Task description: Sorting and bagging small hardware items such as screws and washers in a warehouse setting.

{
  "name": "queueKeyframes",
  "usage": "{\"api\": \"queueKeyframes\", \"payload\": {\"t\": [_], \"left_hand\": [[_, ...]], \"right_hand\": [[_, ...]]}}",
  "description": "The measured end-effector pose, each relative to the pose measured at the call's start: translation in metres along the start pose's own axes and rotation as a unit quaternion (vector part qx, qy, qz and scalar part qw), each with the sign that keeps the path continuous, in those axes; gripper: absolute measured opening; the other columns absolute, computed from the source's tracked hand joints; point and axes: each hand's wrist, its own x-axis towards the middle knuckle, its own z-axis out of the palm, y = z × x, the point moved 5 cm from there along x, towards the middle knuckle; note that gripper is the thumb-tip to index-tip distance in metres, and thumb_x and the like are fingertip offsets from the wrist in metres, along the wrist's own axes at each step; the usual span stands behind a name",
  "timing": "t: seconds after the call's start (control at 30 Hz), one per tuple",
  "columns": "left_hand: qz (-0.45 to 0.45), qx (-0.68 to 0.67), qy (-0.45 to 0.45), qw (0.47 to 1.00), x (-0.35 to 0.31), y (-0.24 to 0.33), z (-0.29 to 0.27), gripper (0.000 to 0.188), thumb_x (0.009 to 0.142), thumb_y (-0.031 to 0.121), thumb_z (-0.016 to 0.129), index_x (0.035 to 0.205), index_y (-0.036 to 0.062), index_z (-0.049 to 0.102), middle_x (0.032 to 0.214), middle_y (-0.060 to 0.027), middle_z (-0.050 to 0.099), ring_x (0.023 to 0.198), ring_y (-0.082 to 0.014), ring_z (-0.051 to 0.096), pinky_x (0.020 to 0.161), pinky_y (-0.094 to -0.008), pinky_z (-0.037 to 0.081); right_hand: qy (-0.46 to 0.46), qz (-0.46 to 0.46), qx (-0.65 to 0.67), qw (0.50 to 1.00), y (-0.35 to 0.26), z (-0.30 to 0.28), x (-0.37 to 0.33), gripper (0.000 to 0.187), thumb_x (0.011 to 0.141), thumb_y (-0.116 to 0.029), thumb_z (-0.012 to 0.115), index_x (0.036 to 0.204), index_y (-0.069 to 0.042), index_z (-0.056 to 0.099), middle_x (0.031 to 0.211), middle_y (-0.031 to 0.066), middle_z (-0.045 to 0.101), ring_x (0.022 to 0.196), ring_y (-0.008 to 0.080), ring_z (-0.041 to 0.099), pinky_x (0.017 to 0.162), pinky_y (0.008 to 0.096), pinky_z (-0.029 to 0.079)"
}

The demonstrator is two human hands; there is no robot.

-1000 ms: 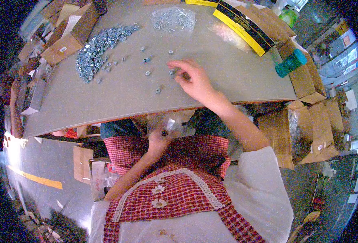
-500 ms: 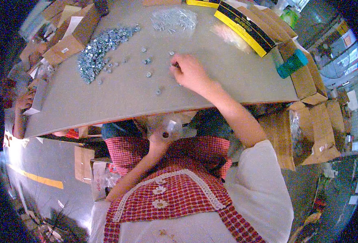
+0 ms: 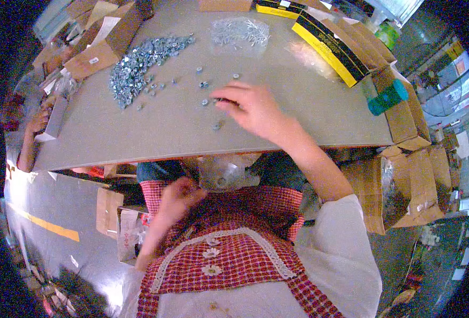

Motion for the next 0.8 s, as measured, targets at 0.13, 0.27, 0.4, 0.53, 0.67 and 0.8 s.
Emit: {"api": "queueKeyframes", "payload": {"t": [0.13,0.27,0.4,0.53,0.67,0.8], "left_hand": [[0.081,-0.168,0.057,0.981,-0.011,0.079,-0.056,0.024,0.09,0.023,0.072,0.098,0.0006,0.066,0.073,-0.0004,0.062,0.068,-0.0056,0.053,0.057,-0.0233,0.043],[0.102,-0.222,0.082,0.966,0.01,0.116,-0.071,0.02,0.094,0.019,0.067,0.094,-0.0013,0.065,0.071,0.002,0.059,0.064,-0.0037,0.051,0.053,-0.0216,0.039],[0.152,-0.173,0.067,0.971,0.021,0.123,-0.068,0.02,0.095,0.019,0.066,0.09,-0.0006,0.065,0.064,0.0017,0.057,0.057,-0.0045,0.049,0.051,-0.0226,0.039],[0.185,-0.125,0.06,0.973,0.025,0.12,-0.066,0.018,0.095,0.016,0.066,0.086,0.0001,0.065,0.063,0.0017,0.056,0.056,-0.005,0.05,0.051,-0.0232,0.038],[0.143,-0.255,-0.007,0.956,0.023,0.121,-0.065,0.018,0.094,0.016,0.067,0.083,0.001,0.065,0.062,0.0019,0.056,0.055,-0.0059,0.051,0.05,-0.0235,0.039],[0.151,-0.322,0.022,0.934,0.029,0.114,-0.071,0.021,0.093,0.02,0.066,0.082,0.0029,0.066,0.063,0.0,0.059,0.053,-0.0077,0.054,0.049,-0.0238,0.04]], "right_hand": [[0.002,-0.033,0.056,0.998,-0.053,0.002,-0.01,0.025,0.086,-0.007,0.069,0.111,-0.006,0.066,0.1,0.0124,0.066,0.086,0.0258,0.067,0.076,0.0362,0.055],[0.001,-0.185,-0.027,0.982,-0.095,0.011,-0.003,0.026,0.081,-0.005,0.07,0.105,-0.003,0.062,0.098,0.0118,0.065,0.087,0.0296,0.065,0.079,0.0382,0.054],[-0.004,-0.219,-0.05,0.975,-0.097,0.013,-0.007,0.026,0.078,-0.006,0.072,0.102,-0.003,0.061,0.096,0.0116,0.065,0.087,0.03,0.064,0.077,0.0392,0.053],[-0.01,-0.186,-0.051,0.981,-0.094,0.011,-0.015,0.026,0.079,-0.005,0.073,0.103,-0.001,0.064,0.086,0.0121,0.064,0.077,0.029,0.065,0.069,0.0378,0.053],[-0.035,-0.103,0.104,0.989,-0.084,0.009,-0.016,0.02,0.087,-0.005,0.069,0.106,0.002,0.068,0.08,0.0102,0.067,0.063,0.0196,0.066,0.059,0.032,0.053],[-0.111,0.156,0.425,0.885,-0.049,0.014,-0.014,0.017,0.095,-0.009,0.063,0.107,0.002,0.069,0.084,0.007,0.07,0.071,0.0118,0.067,0.064,0.0283,0.055]]}}
